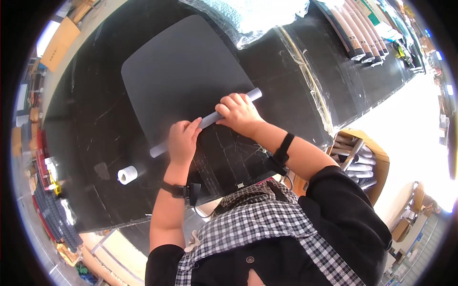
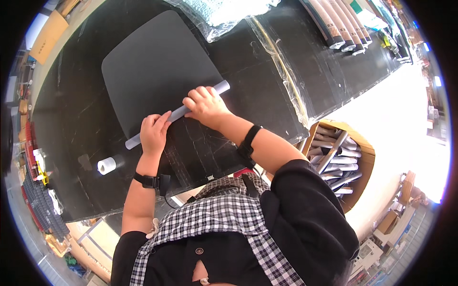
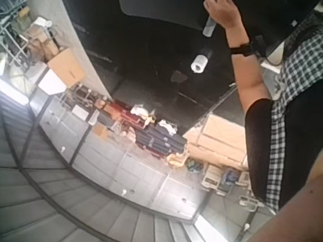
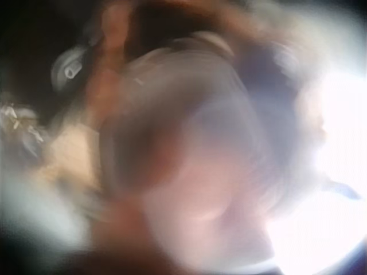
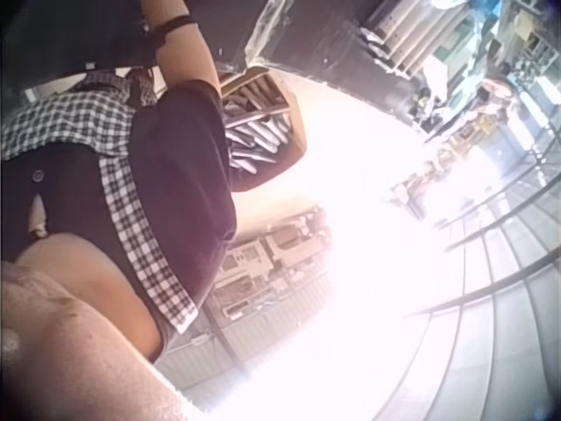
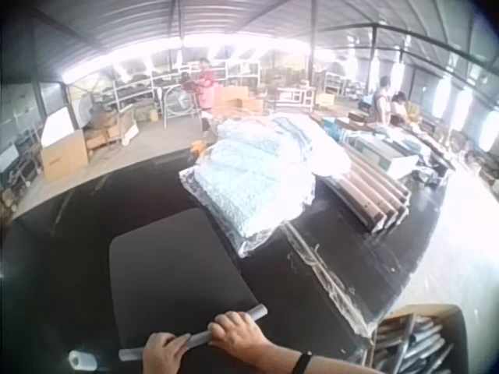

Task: Rolling a grey sheet, taping it, and then placing the rolled product into a heat-shrink packaging machine.

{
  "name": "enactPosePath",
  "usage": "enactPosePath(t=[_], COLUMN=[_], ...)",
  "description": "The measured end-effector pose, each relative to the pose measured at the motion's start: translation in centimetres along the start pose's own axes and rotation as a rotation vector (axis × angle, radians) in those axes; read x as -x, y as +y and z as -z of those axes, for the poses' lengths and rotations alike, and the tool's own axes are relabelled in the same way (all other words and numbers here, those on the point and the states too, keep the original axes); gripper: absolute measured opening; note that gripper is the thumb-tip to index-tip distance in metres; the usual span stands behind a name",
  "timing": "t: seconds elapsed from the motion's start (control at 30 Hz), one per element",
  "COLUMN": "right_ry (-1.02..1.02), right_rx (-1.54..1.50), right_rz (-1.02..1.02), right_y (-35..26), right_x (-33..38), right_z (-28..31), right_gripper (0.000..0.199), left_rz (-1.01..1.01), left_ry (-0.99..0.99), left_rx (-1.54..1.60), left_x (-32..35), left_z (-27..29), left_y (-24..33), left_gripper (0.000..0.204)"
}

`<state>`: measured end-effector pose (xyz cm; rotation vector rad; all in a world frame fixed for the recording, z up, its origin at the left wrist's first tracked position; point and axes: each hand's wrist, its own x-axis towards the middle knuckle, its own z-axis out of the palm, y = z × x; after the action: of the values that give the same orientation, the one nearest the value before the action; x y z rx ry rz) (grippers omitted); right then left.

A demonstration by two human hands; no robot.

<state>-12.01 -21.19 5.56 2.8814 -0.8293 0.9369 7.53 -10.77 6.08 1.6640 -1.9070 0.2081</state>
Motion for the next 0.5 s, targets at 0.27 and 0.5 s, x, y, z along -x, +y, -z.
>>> enactPosePath(t=[0.27,0.5], right_ry=[-0.280,-0.495], right_rx=[-0.176,-0.237], right_rz=[0.196,0.133], right_y=[0.4,-2.0], right_x=[2.8,7.8], right_z=[0.2,2.4], right_gripper=[0.032,0.037], left_rz=[0.147,0.186], left_ry=[-0.184,-0.214], left_rx=[0.136,0.118], left_x=[4.2,10.7], left_z=[0.4,0.6], left_y=[2.7,8.3], left_gripper=[0.024,0.032])
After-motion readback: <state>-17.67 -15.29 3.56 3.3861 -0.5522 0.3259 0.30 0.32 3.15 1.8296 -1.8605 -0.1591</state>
